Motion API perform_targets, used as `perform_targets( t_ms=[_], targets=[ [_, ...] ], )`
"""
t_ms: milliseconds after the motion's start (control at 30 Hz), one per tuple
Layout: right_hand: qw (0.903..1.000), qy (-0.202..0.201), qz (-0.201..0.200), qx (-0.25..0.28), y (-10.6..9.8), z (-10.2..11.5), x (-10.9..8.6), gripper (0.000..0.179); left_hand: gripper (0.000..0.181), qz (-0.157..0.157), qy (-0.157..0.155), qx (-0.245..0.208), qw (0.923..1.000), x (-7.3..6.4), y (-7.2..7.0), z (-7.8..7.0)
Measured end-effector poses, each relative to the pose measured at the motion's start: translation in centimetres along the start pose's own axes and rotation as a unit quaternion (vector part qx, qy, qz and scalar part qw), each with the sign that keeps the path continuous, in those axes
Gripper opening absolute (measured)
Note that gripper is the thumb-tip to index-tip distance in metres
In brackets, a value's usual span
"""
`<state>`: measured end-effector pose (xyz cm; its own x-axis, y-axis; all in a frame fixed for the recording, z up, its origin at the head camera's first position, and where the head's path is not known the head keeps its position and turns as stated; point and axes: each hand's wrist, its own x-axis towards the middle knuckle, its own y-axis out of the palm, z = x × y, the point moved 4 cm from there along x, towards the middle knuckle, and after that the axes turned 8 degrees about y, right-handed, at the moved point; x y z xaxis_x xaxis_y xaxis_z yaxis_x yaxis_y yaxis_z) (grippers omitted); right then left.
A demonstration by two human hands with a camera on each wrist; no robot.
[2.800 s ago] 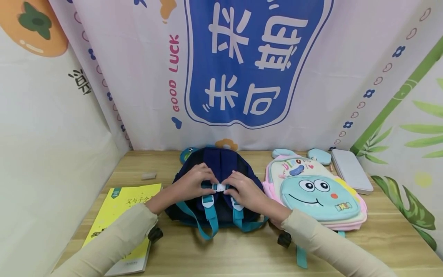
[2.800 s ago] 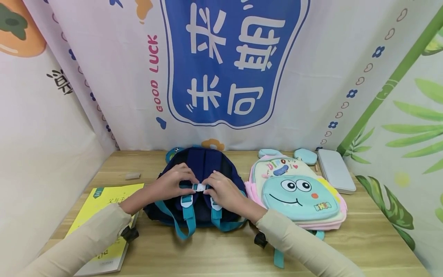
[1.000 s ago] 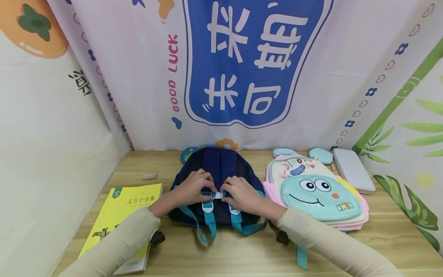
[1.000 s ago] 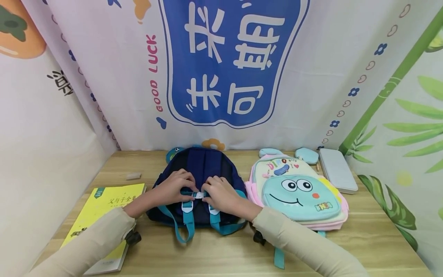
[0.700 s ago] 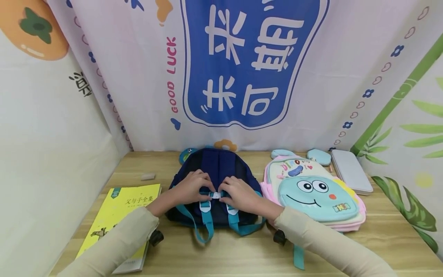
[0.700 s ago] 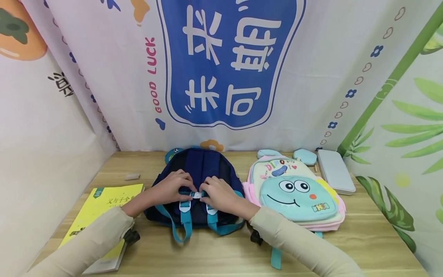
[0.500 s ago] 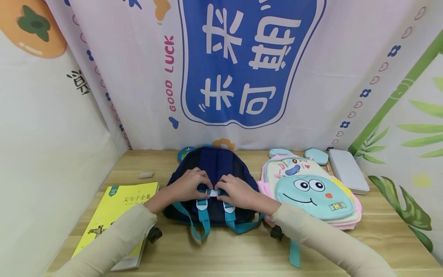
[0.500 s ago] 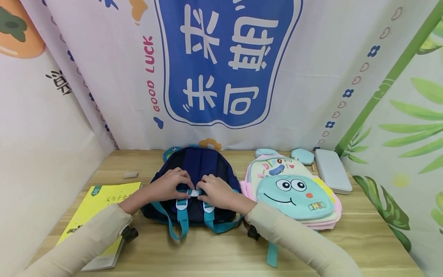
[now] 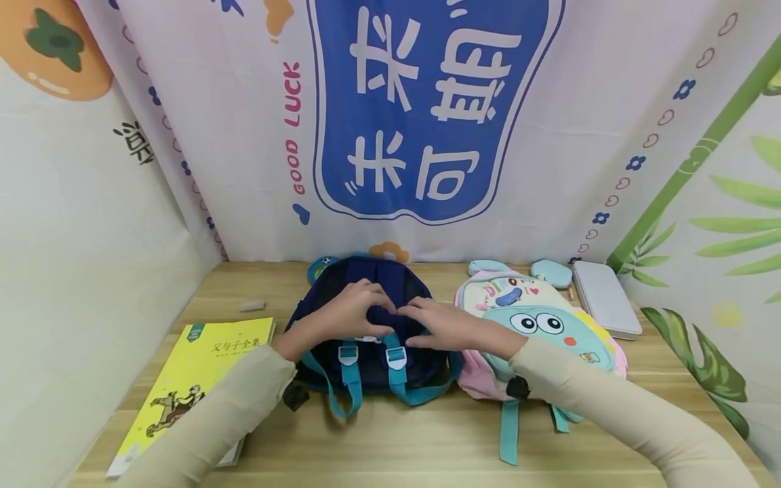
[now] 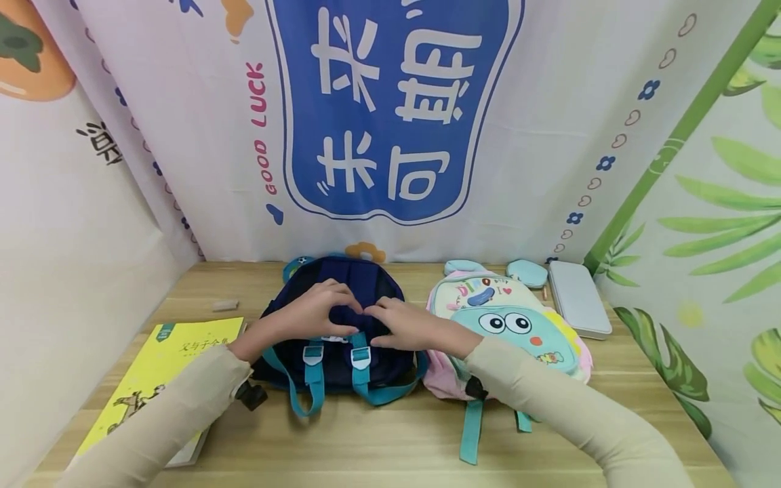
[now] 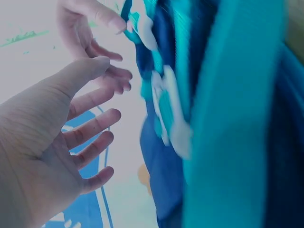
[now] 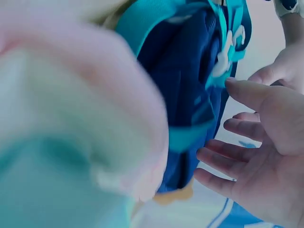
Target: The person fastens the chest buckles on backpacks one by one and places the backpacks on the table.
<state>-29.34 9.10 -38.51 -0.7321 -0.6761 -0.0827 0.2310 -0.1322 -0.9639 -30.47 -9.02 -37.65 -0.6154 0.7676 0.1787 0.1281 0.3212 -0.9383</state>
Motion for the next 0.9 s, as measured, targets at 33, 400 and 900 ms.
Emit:
perform_targets(
  t_ms=[33, 400, 900],
  targets=[
    [1.0, 0.006, -0.001, 0.001, -0.3, -0.4, -0.4, 0.056, 0.033, -0.002, 0.007, 0.001, 1.0, 0.4, 0.1, -0.3],
    [0.9981, 0.05, -0.035, -0.004, -3.4, -5.3, -5.0, 0.059, 0.049, -0.002, 0.034, 0.0, 0.9994, 4.2, 1.5, -4.6],
    [0.9831, 0.156, -0.053, 0.08, -6.3, -13.2, -13.5, 0.084, 0.078, 0.007, 0.058, 0.024, 0.998, 7.7, 5.5, -9.2]
  ],
)
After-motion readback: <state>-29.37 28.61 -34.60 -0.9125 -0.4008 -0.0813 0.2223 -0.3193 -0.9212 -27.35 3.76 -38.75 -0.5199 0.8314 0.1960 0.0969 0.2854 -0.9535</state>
